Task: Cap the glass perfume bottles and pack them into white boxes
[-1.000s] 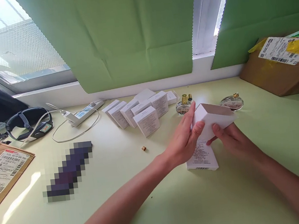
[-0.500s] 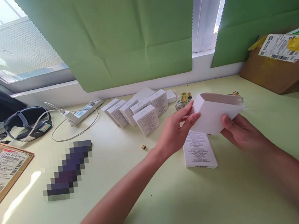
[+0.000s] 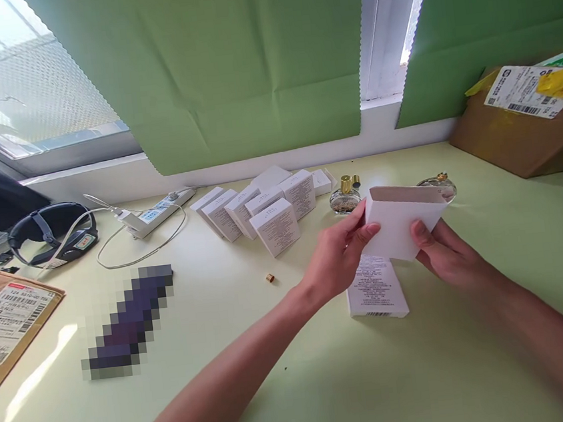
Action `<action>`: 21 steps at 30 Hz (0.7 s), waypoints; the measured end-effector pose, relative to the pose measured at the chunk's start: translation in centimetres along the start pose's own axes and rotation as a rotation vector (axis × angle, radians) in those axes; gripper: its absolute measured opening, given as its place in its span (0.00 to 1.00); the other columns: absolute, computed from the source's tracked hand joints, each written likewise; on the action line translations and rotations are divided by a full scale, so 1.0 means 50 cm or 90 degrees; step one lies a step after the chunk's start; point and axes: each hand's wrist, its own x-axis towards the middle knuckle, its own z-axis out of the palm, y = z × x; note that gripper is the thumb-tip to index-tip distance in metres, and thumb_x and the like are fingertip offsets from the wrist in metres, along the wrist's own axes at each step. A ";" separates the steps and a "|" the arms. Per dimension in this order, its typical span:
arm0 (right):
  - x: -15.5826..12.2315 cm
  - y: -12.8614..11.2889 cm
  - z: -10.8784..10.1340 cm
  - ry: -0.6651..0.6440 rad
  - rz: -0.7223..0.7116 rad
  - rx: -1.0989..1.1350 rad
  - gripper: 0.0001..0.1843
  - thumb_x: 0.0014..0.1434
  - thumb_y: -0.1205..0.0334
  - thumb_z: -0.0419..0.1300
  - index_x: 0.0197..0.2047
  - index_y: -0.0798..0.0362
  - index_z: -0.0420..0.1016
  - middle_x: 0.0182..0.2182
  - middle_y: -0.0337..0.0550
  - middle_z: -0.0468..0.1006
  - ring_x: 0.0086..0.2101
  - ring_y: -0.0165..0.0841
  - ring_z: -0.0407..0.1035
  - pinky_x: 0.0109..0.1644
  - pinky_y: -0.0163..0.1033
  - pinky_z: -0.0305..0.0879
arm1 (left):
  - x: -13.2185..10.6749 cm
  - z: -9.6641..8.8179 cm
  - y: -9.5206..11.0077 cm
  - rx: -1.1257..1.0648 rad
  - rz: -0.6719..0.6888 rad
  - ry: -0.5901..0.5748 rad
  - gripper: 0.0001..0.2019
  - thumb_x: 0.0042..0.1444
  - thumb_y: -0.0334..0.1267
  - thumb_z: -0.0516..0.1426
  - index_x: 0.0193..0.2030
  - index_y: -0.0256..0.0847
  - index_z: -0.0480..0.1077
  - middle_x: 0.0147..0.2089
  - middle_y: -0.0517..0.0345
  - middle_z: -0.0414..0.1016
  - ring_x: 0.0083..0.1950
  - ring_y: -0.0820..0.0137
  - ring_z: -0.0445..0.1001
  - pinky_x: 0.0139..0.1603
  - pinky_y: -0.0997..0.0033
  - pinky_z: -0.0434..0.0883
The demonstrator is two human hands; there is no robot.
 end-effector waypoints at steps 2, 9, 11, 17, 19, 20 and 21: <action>0.005 0.000 -0.006 -0.004 -0.011 0.014 0.28 0.66 0.41 0.56 0.67 0.30 0.62 0.63 0.34 0.72 0.62 0.43 0.64 0.64 0.47 0.67 | 0.007 -0.005 0.002 -0.062 0.014 -0.023 0.22 0.68 0.48 0.53 0.65 0.44 0.68 0.59 0.51 0.75 0.54 0.60 0.74 0.51 0.63 0.74; 0.039 0.016 -0.054 0.036 -0.093 0.055 0.19 0.67 0.47 0.59 0.59 0.36 0.73 0.59 0.36 0.76 0.57 0.37 0.69 0.57 0.39 0.72 | 0.018 -0.038 -0.001 0.033 -0.054 0.001 0.25 0.67 0.52 0.53 0.66 0.42 0.66 0.63 0.47 0.69 0.60 0.58 0.71 0.59 0.56 0.71; 0.045 0.015 -0.066 0.082 -0.117 0.083 0.16 0.68 0.49 0.58 0.58 0.35 0.74 0.60 0.35 0.75 0.58 0.34 0.68 0.58 0.37 0.70 | 0.015 -0.054 -0.008 0.191 -0.130 -0.017 0.27 0.63 0.56 0.55 0.62 0.43 0.68 0.60 0.45 0.68 0.57 0.57 0.71 0.57 0.54 0.71; 0.049 0.017 -0.061 0.086 -0.116 0.134 0.13 0.68 0.49 0.58 0.54 0.38 0.75 0.61 0.35 0.74 0.58 0.32 0.68 0.58 0.37 0.70 | 0.007 -0.074 -0.034 0.382 -0.261 -0.208 0.26 0.57 0.61 0.58 0.54 0.46 0.70 0.55 0.49 0.64 0.55 0.56 0.70 0.56 0.52 0.70; 0.047 0.018 -0.047 0.075 -0.117 0.113 0.15 0.67 0.47 0.59 0.54 0.38 0.74 0.61 0.36 0.74 0.58 0.34 0.68 0.57 0.39 0.71 | 0.007 -0.070 -0.032 0.357 -0.259 -0.204 0.25 0.57 0.60 0.59 0.52 0.45 0.70 0.56 0.48 0.63 0.56 0.57 0.70 0.56 0.53 0.71; 0.045 0.017 -0.039 0.071 -0.127 0.097 0.15 0.67 0.47 0.59 0.55 0.38 0.74 0.61 0.36 0.74 0.58 0.35 0.68 0.57 0.40 0.72 | 0.008 -0.067 -0.027 0.336 -0.236 -0.196 0.23 0.57 0.58 0.59 0.52 0.45 0.70 0.56 0.48 0.63 0.56 0.57 0.70 0.56 0.54 0.71; 0.043 0.015 -0.033 0.072 -0.145 0.080 0.16 0.66 0.47 0.60 0.55 0.38 0.74 0.61 0.37 0.74 0.58 0.35 0.68 0.57 0.40 0.72 | 0.008 -0.064 -0.022 0.314 -0.196 -0.184 0.21 0.59 0.56 0.60 0.53 0.46 0.70 0.56 0.49 0.64 0.57 0.58 0.70 0.56 0.55 0.72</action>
